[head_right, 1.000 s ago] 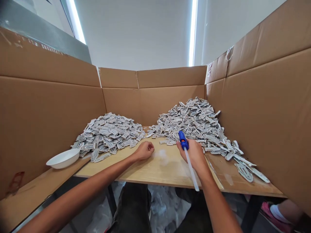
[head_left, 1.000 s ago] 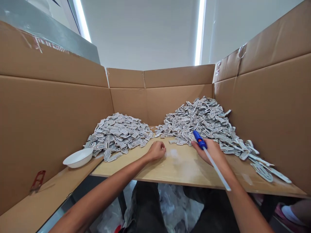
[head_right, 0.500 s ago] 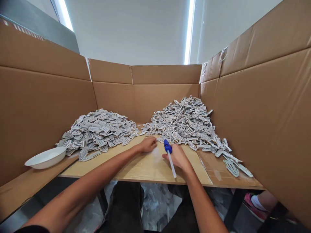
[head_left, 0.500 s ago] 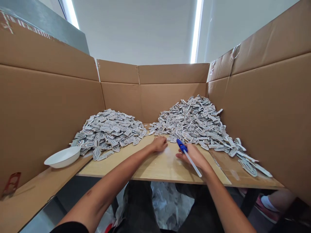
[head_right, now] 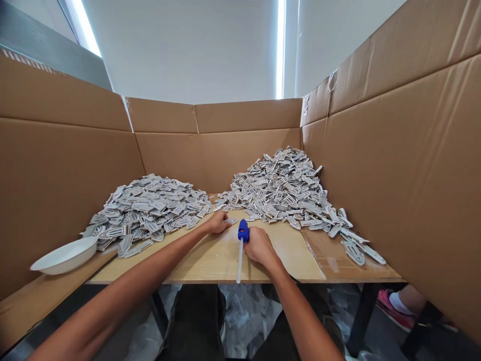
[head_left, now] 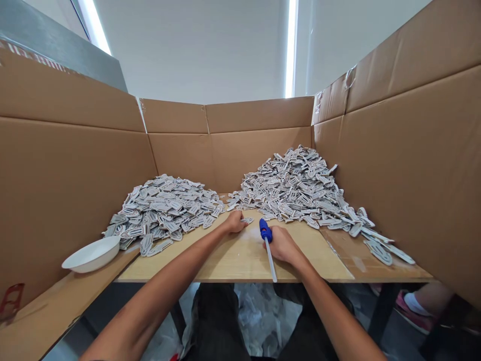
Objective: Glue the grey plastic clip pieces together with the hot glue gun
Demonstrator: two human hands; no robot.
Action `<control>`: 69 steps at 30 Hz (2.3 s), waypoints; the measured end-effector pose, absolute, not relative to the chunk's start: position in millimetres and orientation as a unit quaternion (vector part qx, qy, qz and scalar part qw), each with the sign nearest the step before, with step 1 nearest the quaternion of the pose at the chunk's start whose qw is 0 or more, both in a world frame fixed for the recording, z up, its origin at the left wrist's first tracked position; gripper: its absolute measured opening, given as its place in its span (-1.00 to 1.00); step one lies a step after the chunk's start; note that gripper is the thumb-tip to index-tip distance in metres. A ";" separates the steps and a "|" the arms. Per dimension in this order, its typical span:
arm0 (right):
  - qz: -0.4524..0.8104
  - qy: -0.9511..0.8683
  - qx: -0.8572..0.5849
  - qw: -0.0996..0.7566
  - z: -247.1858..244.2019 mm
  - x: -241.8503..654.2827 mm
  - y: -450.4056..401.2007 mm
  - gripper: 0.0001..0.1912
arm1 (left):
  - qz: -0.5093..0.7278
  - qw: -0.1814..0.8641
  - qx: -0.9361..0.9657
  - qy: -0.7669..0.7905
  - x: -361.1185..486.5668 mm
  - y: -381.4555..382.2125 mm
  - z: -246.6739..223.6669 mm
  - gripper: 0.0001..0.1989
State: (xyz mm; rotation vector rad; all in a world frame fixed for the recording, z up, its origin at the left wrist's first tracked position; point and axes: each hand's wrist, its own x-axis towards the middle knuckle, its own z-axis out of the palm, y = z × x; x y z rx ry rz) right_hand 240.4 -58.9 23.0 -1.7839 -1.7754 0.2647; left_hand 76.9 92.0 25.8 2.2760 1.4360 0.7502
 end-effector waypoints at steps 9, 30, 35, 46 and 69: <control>0.203 -0.613 -0.570 0.508 25.3 250.8 -49.5 -0.92 | 0.434 0.363 0.671 0.479 73.2 42.2 20.4 -0.85; 0.199 -0.627 -0.487 0.574 30.3 215.5 -68.2 -0.78 | 0.564 0.600 0.494 0.279 65.1 -60.9 21.1 -0.50; 0.199 -0.634 -0.485 0.569 30.1 211.2 -69.9 -0.75 | 0.569 0.566 0.527 0.279 61.4 -62.8 18.7 -0.62; 0.142 -0.653 -0.506 0.545 35.9 207.7 -78.2 -0.79 | 0.573 0.557 0.527 0.291 66.0 -66.4 18.7 -0.72; 0.158 -0.641 -0.531 0.532 58.3 219.9 -89.5 -0.42 | 0.536 0.628 0.481 0.297 38.8 -66.8 46.1 -0.71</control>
